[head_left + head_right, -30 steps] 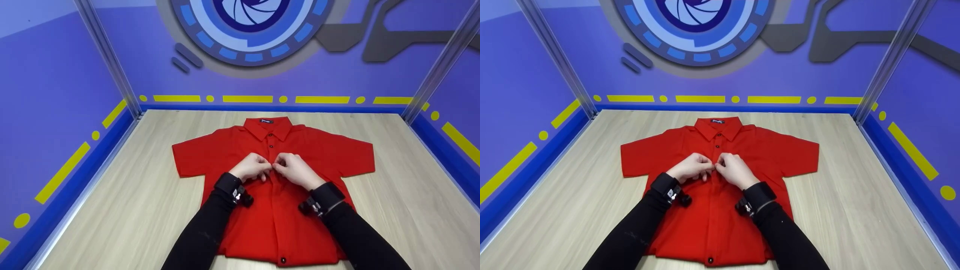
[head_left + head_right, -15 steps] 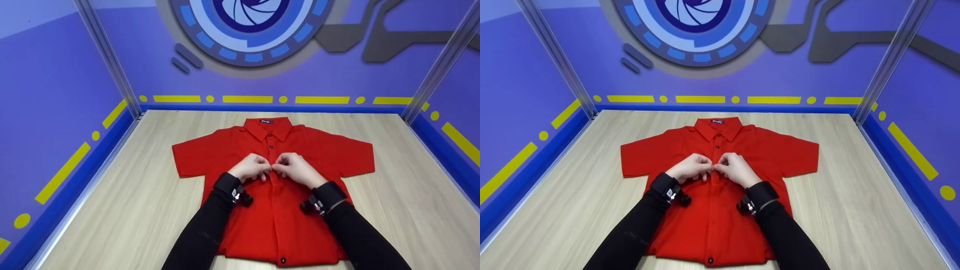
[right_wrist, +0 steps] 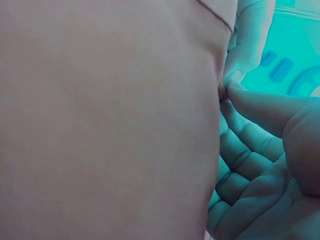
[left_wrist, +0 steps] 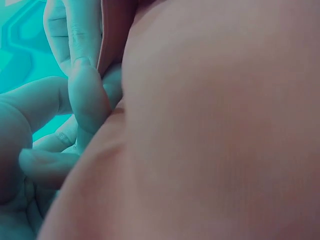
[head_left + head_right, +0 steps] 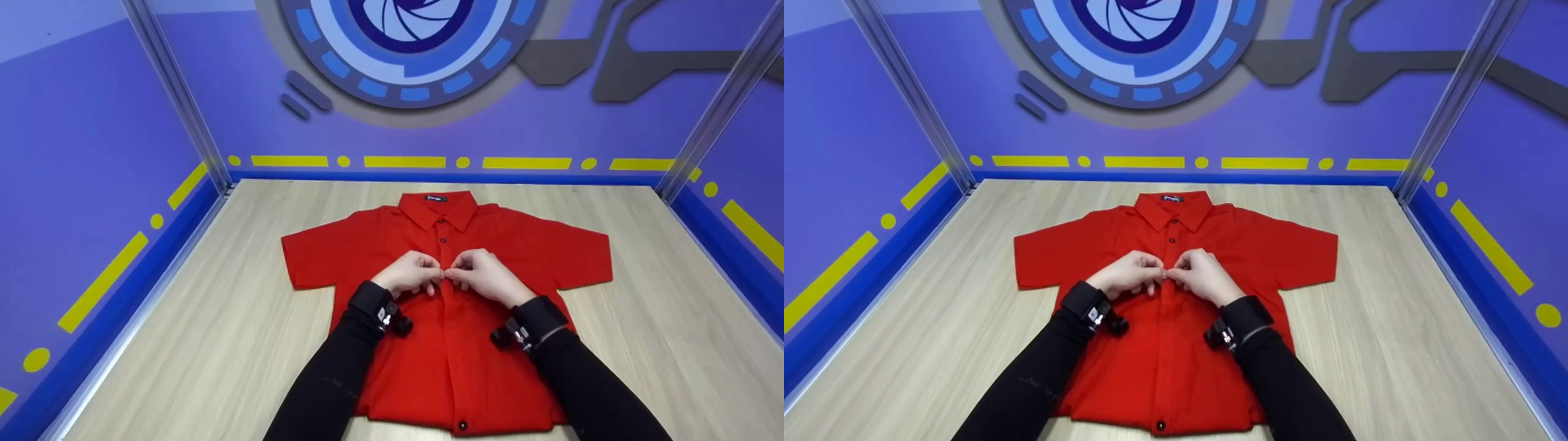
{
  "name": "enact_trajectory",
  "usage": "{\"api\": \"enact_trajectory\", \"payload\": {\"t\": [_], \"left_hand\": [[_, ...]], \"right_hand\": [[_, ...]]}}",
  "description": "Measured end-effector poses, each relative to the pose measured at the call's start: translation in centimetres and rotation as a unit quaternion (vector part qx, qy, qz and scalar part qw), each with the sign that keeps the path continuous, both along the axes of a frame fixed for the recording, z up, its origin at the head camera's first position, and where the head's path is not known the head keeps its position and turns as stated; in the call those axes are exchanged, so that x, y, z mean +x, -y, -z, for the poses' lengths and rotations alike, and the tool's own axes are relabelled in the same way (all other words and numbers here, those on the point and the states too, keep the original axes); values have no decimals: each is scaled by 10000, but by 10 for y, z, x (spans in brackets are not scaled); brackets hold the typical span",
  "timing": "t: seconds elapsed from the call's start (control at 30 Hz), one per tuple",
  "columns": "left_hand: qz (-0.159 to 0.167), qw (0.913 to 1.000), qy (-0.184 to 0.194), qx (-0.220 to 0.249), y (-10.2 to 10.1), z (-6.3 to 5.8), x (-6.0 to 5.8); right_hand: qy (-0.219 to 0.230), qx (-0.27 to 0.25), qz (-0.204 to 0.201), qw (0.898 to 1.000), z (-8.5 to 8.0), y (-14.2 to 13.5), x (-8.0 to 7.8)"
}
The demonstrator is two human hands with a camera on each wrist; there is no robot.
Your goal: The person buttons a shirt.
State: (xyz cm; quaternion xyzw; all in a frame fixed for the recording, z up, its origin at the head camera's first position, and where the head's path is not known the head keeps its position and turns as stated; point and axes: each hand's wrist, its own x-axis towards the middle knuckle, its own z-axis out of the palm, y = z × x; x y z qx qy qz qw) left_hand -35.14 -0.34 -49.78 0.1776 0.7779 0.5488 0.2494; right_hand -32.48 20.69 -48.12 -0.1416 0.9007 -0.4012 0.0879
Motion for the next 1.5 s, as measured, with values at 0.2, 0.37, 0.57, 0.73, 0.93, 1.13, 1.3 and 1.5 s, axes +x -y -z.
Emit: {"api": "enact_trajectory", "payload": {"t": [0.2, 0.37, 0.57, 0.73, 0.93, 1.13, 1.3, 1.5], "left_hand": [[-49, 10000, 3, 21, -1, 0, 0], [-89, 9999, 49, 22, -1, -1, 1], [-114, 9999, 61, -3, -1, 0, 1], [-86, 9999, 70, 2, -2, -1, 1], [-60, 9999, 89, 33, -2, -2, 2], [-49, 10000, 43, 27, -2, -1, 2], [25, 10000, 26, 57, -2, 0, 1], [128, 9999, 42, 39, -1, 0, 0]], "right_hand": [[27, 16, -24, 10000, -1, 0, 0], [16, -39, -99, 9999, 0, 0, 0], [3, -33, -135, 9999, 2, -1, -2], [-4, -19, -178, 9998, 2, -2, -2], [10, -51, -219, 9997, 2, -1, -1], [43, -30, -182, 9998, 2, 0, -1], [26, 3, -155, 9999, 3, 0, -2], [52, 12, -160, 9999, 3, -1, -2]]}}
